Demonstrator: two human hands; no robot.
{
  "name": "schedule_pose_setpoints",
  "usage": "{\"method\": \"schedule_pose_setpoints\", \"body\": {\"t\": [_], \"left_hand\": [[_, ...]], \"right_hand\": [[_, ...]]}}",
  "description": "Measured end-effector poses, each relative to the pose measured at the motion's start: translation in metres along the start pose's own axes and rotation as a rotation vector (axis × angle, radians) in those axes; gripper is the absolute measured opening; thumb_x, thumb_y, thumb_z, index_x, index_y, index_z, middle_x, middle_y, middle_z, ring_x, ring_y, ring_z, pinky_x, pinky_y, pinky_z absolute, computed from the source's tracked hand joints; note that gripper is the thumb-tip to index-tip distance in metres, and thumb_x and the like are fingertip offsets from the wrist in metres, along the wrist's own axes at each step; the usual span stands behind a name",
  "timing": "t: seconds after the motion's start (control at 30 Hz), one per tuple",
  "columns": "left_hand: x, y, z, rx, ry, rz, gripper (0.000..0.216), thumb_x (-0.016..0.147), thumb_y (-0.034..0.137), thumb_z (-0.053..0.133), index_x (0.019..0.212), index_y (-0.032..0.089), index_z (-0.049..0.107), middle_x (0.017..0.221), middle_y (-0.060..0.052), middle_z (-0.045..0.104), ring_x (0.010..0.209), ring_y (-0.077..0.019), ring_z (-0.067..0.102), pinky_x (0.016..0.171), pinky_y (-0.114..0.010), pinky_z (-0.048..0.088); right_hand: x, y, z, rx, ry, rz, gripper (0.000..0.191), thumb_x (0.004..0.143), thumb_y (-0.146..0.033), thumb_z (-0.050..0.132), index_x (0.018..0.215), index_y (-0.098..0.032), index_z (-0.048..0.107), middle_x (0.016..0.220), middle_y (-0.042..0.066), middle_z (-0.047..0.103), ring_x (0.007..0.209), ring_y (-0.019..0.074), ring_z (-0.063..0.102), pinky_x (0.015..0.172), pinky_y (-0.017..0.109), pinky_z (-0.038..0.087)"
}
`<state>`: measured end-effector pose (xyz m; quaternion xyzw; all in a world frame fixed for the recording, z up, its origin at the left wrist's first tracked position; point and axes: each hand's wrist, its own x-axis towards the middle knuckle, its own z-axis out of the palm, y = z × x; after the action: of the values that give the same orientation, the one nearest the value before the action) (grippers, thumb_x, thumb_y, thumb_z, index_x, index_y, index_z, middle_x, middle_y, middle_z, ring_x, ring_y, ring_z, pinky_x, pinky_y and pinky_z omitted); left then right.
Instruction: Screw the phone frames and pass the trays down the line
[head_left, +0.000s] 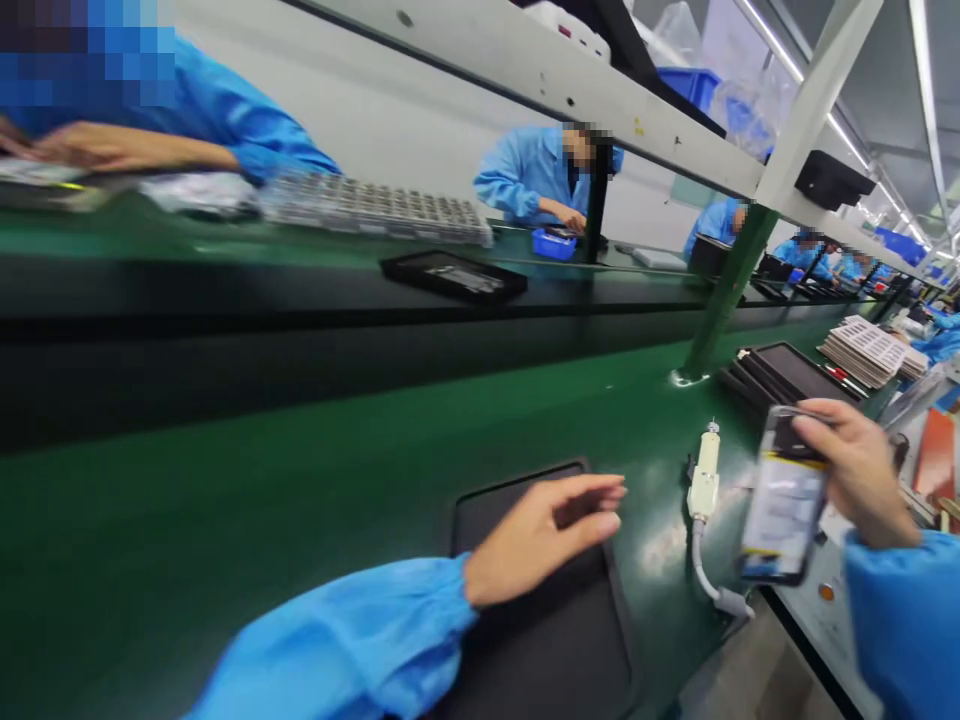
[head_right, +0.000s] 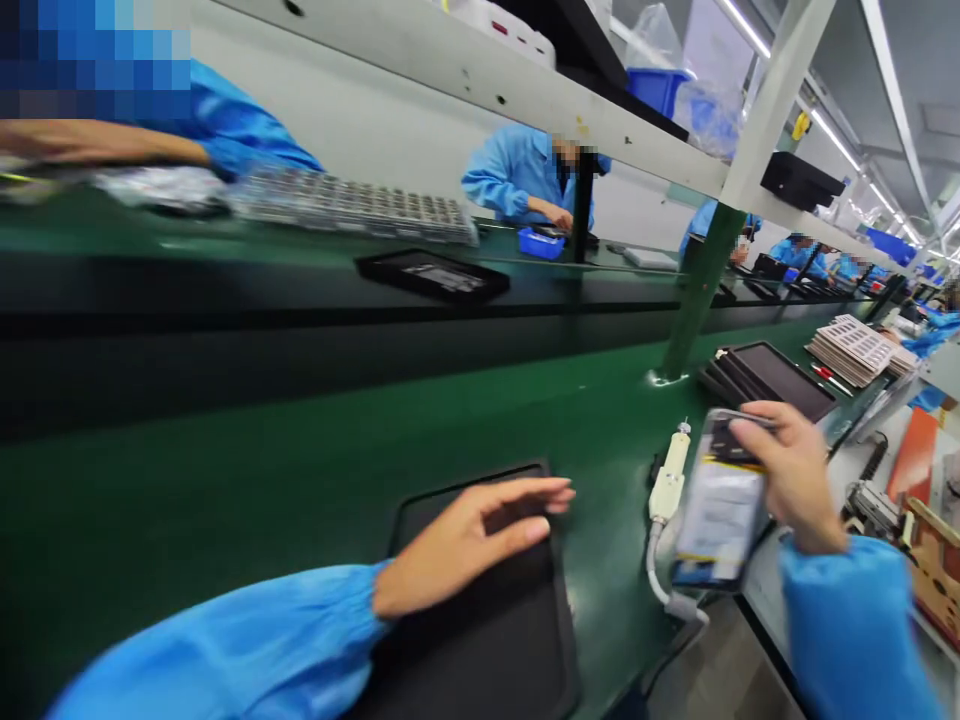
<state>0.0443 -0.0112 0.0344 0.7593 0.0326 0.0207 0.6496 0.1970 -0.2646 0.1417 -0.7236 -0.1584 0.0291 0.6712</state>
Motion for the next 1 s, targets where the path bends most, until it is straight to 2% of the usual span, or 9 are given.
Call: {"method": "schedule_pose_setpoints", "body": {"t": [0.07,0.1,0.17,0.23,0.3,0.4,0.57,0.8,1.0], "left_hand": [[-0.004,0.001,0.021,-0.328,-0.198,0.031,0.082,0.07,0.055,0.068,0.133,0.013,0.039,0.13,-0.016,0.048,0.116,-0.0238,0.051,0.099,-0.037,0.042],[-0.005,-0.001,0.028,-0.426,-0.217,0.053,0.081,0.071,0.052,0.069,0.133,0.011,0.038,0.129,-0.018,0.048,0.115,-0.0244,0.052,0.098,-0.037,0.043],[-0.004,-0.008,0.032,-0.535,-0.107,0.045,0.069,0.072,0.045,0.071,0.124,0.007,0.044,0.12,-0.02,0.055,0.104,-0.0254,0.059,0.09,-0.036,0.048],[-0.001,-0.02,0.028,-0.622,0.016,-0.004,0.067,0.067,0.041,0.076,0.115,0.005,0.048,0.109,-0.02,0.06,0.092,-0.0261,0.063,0.08,-0.035,0.052],[0.002,-0.032,0.022,-0.678,0.08,-0.047,0.069,0.061,0.039,0.08,0.111,0.004,0.048,0.104,-0.019,0.062,0.085,-0.0266,0.064,0.075,-0.036,0.053],[0.003,-0.046,0.019,-0.717,0.11,-0.083,0.07,0.057,0.037,0.083,0.109,0.004,0.049,0.102,-0.019,0.063,0.083,-0.0264,0.065,0.075,-0.036,0.053],[0.003,-0.049,0.02,-0.766,0.123,-0.115,0.074,0.055,0.036,0.084,0.111,0.004,0.047,0.105,-0.02,0.062,0.084,-0.0268,0.065,0.074,-0.036,0.053],[0.003,-0.051,0.021,-0.754,0.196,-0.122,0.078,0.055,0.037,0.083,0.113,0.003,0.045,0.102,-0.021,0.062,0.081,-0.0264,0.065,0.074,-0.037,0.053],[0.002,-0.052,0.022,-0.734,0.2,-0.112,0.077,0.055,0.037,0.083,0.112,0.003,0.045,0.103,-0.021,0.062,0.083,-0.0258,0.065,0.076,-0.037,0.053]], "right_hand": [[-0.004,0.028,0.07,0.229,-0.156,0.099,0.053,0.048,-0.043,0.083,0.087,-0.017,0.057,0.078,0.004,0.063,0.066,0.0162,0.06,0.061,0.03,0.053],[-0.005,0.041,0.098,0.308,-0.194,0.138,0.053,0.047,-0.039,0.084,0.085,-0.016,0.057,0.076,0.003,0.062,0.065,0.0158,0.059,0.06,0.029,0.052],[-0.006,0.064,0.139,0.376,-0.213,0.169,0.053,0.046,-0.036,0.084,0.085,-0.014,0.056,0.072,0.002,0.061,0.063,0.0145,0.058,0.058,0.027,0.051],[-0.004,0.082,0.161,0.416,-0.183,0.191,0.055,0.044,-0.032,0.084,0.085,-0.014,0.053,0.07,0.001,0.061,0.061,0.013,0.058,0.058,0.025,0.049],[0.001,0.097,0.169,0.448,-0.138,0.222,0.058,0.042,-0.03,0.085,0.085,-0.014,0.051,0.069,0.0,0.06,0.06,0.0117,0.057,0.057,0.023,0.048],[0.009,0.116,0.17,0.469,-0.09,0.271,0.062,0.037,-0.028,0.085,0.085,-0.014,0.049,0.067,-0.001,0.059,0.06,0.0108,0.056,0.058,0.021,0.047],[0.011,0.135,0.173,0.45,-0.076,0.341,0.063,0.037,-0.031,0.087,0.084,-0.013,0.051,0.064,0.0,0.058,0.057,0.0116,0.055,0.053,0.022,0.045],[0.005,0.142,0.181,0.448,-0.126,0.348,0.05,0.044,-0.037,0.086,0.073,-0.006,0.059,0.067,0.004,0.06,0.06,0.0092,0.053,0.055,0.02,0.045],[0.004,0.139,0.179,0.539,-0.065,0.348,0.058,0.039,-0.033,0.087,0.081,-0.01,0.054,0.067,0.002,0.061,0.061,0.011,0.057,0.057,0.02,0.047]]}}
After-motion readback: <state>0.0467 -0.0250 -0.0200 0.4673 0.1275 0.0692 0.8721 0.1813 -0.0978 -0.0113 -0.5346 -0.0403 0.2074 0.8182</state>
